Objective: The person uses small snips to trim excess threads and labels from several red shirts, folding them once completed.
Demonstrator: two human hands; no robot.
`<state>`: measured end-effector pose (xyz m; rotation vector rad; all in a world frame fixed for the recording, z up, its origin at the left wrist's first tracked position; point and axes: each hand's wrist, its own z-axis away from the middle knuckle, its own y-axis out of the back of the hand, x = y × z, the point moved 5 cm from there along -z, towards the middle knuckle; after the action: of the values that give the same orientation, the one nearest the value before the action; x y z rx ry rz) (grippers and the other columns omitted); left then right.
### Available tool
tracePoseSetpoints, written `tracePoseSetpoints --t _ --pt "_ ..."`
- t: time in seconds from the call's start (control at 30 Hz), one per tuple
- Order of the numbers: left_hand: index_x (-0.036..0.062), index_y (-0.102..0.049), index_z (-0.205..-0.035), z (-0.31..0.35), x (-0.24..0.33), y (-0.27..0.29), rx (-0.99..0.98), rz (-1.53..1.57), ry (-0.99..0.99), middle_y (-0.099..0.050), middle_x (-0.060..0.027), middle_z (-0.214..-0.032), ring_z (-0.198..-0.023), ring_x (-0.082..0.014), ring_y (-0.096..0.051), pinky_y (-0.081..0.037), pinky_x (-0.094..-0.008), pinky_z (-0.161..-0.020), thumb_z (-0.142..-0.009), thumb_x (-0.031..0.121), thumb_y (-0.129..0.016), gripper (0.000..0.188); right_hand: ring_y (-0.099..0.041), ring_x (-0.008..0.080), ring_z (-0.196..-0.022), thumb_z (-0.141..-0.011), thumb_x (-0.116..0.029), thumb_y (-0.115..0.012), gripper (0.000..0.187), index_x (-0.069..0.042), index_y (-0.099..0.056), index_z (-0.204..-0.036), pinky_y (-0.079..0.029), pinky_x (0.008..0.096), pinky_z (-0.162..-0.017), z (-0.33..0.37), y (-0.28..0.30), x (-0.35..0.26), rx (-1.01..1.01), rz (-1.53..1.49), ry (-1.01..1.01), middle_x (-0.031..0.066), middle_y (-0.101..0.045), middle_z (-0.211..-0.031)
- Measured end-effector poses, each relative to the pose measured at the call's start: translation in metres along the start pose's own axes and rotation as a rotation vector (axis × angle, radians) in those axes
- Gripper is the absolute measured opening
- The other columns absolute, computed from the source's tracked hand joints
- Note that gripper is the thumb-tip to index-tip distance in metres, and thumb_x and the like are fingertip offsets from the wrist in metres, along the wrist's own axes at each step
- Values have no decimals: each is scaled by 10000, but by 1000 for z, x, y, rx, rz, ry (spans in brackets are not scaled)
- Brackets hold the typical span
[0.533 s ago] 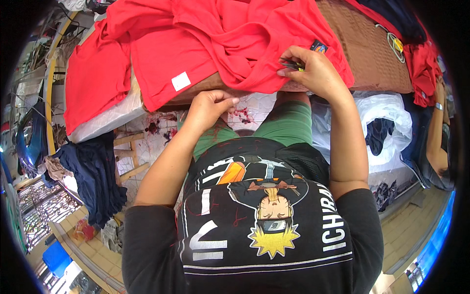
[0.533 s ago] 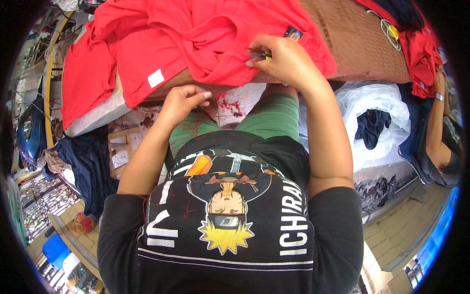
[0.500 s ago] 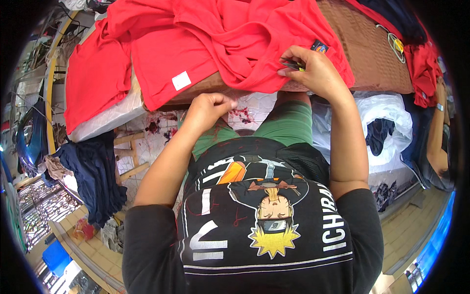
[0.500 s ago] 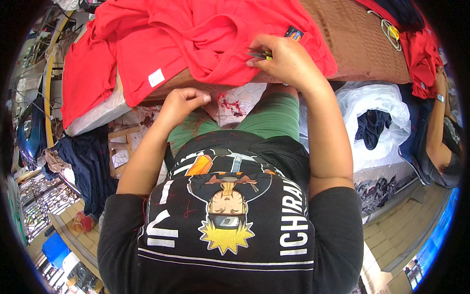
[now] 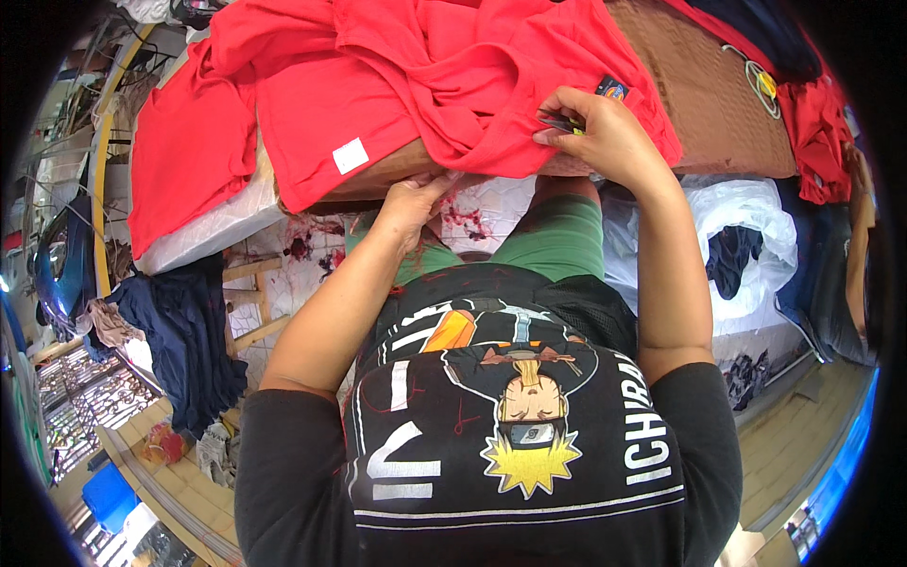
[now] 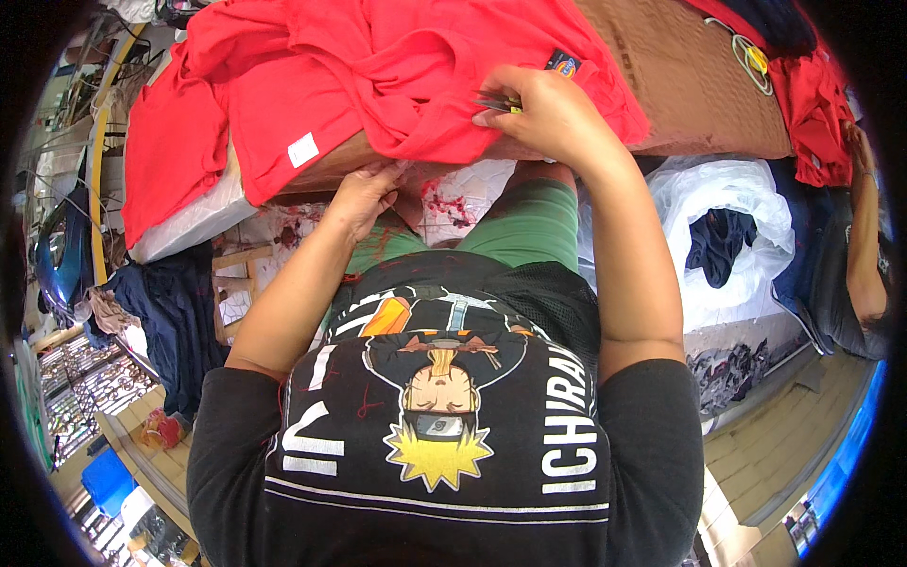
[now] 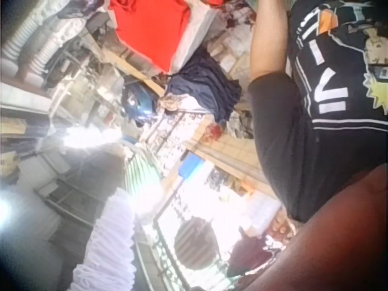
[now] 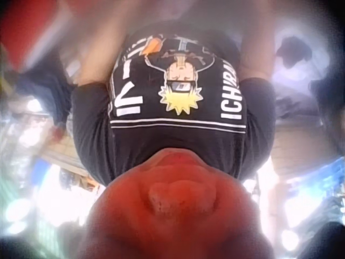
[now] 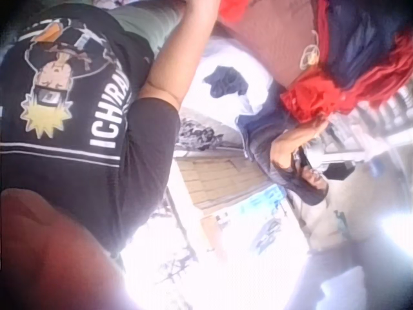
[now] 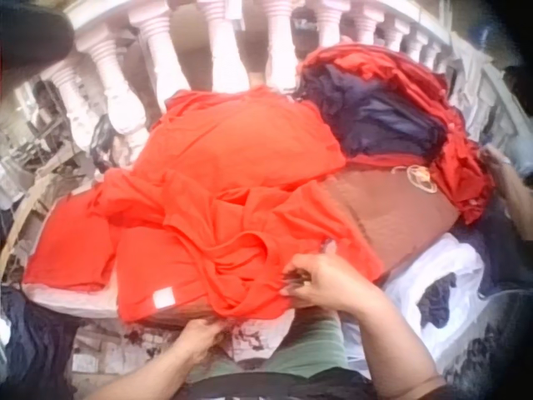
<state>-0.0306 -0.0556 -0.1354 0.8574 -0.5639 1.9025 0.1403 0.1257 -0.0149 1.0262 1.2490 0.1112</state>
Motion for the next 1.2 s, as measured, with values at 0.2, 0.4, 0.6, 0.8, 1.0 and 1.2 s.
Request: tracePoseSetpoints --t 0.2,0.4,0.6,0.8,1.0,1.2 --pt "-6 -691 -1097 14 -5 43 -255 -362 -53 -699 -83 -1074 -1004 -140 -630 -453 -275 -930 -888 248 -687 329 -663 296 -833 -782 -239 -750 339 -7 -644 -1004 -503 367 -738 0 1 -4 -6 26 -8 167 -685 -879" --pt "13 -720 -1028 39 -39 150 -218 -735 131 -711 -99 -1047 -976 -157 -646 -476 -300 -922 -864 252 -700 291 -657 294 -826 -781 -234 -751 349 3 -633 -1009 -498 366 -735 -1 2 -4 -24 25 -13 176 -677 -885" --pt "70 -698 -1075 91 20 139 356 -2112 33 -680 -94 -1103 -973 -293 -662 -501 -376 -889 -861 297 -667 313 -548 144 -747 -779 -166 -764 312 12 -616 -988 -456 294 -698 0 1 -3 -22 14 -41 79 -637 -830" --pt "62 -509 -1208 124 106 -35 205 -1228 -1109 -566 -152 -1134 -1077 -330 -553 -448 -425 -923 -736 314 -791 605 -640 279 -784 -757 -181 -761 243 -1 -653 -880 -499 356 -689 2 13 -32 152 86 60 122 -629 -860" --pt "64 -376 -1266 57 115 -85 474 -819 -1487 -470 -164 -1256 -1136 -351 -495 -384 -470 -923 -661 161 -809 750 -641 288 -866 -709 -177 -811 316 -26 -670 -949 -519 339 -732 9 32 -74 366 -3 218 114 -626 -1048" --pt "11 -600 -1050 77 176 -43 381 -364 -1409 -631 -127 -990 -958 -270 -622 -484 -341 -864 -784 -31 -545 275 -621 134 -937 -749 -158 -800 459 -58 -615 -1157 -498 289 -819 3 16 -34 344 89 189 56 -659 -1133"
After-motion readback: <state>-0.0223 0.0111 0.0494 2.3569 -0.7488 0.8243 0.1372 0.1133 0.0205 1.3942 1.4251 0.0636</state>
